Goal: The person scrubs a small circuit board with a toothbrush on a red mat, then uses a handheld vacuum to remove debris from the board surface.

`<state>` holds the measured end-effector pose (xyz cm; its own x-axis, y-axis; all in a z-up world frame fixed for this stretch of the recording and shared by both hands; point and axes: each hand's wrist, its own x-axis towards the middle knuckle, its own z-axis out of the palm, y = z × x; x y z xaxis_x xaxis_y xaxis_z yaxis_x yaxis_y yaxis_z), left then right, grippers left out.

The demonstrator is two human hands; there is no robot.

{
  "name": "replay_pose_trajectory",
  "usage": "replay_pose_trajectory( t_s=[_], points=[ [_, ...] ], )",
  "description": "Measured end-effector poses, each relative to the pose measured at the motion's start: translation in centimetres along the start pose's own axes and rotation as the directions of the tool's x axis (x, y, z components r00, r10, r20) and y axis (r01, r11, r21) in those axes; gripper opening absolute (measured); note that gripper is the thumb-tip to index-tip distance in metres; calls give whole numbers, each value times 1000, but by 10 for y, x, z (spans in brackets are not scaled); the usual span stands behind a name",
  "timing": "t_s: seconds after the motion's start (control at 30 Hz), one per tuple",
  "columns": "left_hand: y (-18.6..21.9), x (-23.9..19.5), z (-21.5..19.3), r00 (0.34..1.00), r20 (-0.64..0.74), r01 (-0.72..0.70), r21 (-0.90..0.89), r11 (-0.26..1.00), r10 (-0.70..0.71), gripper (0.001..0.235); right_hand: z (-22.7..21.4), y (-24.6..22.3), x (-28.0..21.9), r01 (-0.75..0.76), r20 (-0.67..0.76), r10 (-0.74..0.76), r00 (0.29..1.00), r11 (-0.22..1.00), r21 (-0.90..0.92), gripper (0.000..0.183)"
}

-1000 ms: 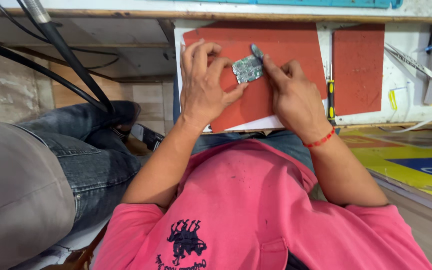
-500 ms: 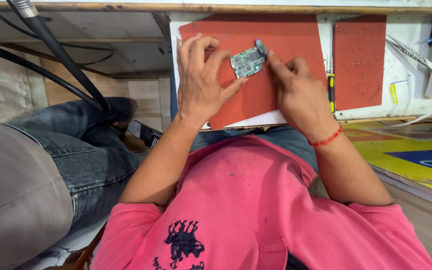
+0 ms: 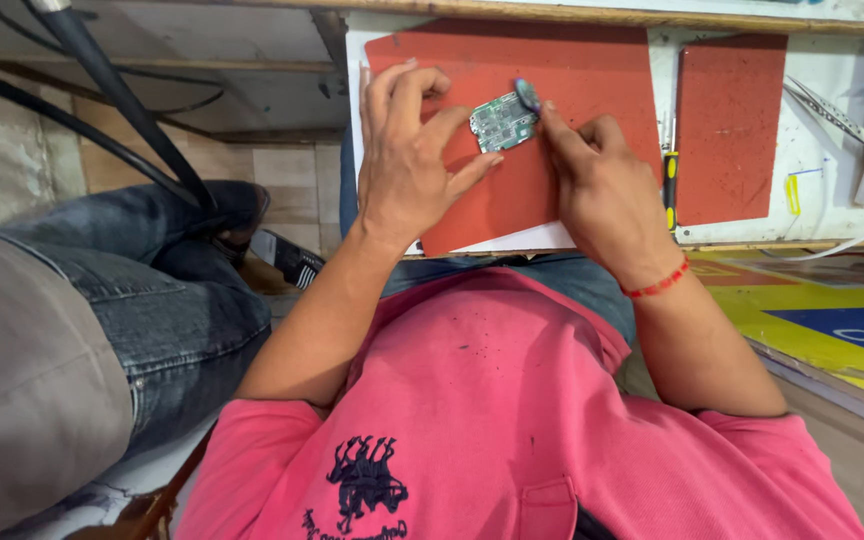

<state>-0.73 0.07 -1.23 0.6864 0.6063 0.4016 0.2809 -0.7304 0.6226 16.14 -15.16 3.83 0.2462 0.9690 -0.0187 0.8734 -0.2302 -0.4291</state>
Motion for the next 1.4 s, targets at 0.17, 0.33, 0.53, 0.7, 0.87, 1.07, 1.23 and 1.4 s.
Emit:
replay_pose_trajectory(
  t_s=[0.17,0.33,0.53,0.7,0.87,1.07,1.23,1.4],
  points=[
    [-1,5,-3,1000,5,-4,25,1000,3,46,-5,-14,12,-7,50,7,999,1000,2,53],
    [-3,7,-1,1000,-4,29,8,1000,-29,51,5,-1,16,71,49,-71,996,997,-15,54],
    [1,-1,2,1000,-17,2,51,999,-1,51,0,-1,5,38,-34,-40,999,997,-63,53],
    [-2,2,0,1000,4,13,-4,1000,-13,49,-1,-2,15,13,-44,-17,999,997,-71,46],
    [-5,6,-4,1000,-7,23,3,1000,-23,53,7,6,21,78,2,-78,997,995,-55,46],
    [-4,2,-1,999,-30,20,15,1000,-20,58,-5,-9,14,71,81,-69,994,997,-21,56],
    [-1,-2,3,999,-17,39,-9,999,-39,61,-2,-24,12,-9,76,11,997,999,-38,49],
    [-4,9,1,998,-51,25,6,1000,-24,64,4,-17,19,54,92,-49,995,997,-56,57]
  ],
)
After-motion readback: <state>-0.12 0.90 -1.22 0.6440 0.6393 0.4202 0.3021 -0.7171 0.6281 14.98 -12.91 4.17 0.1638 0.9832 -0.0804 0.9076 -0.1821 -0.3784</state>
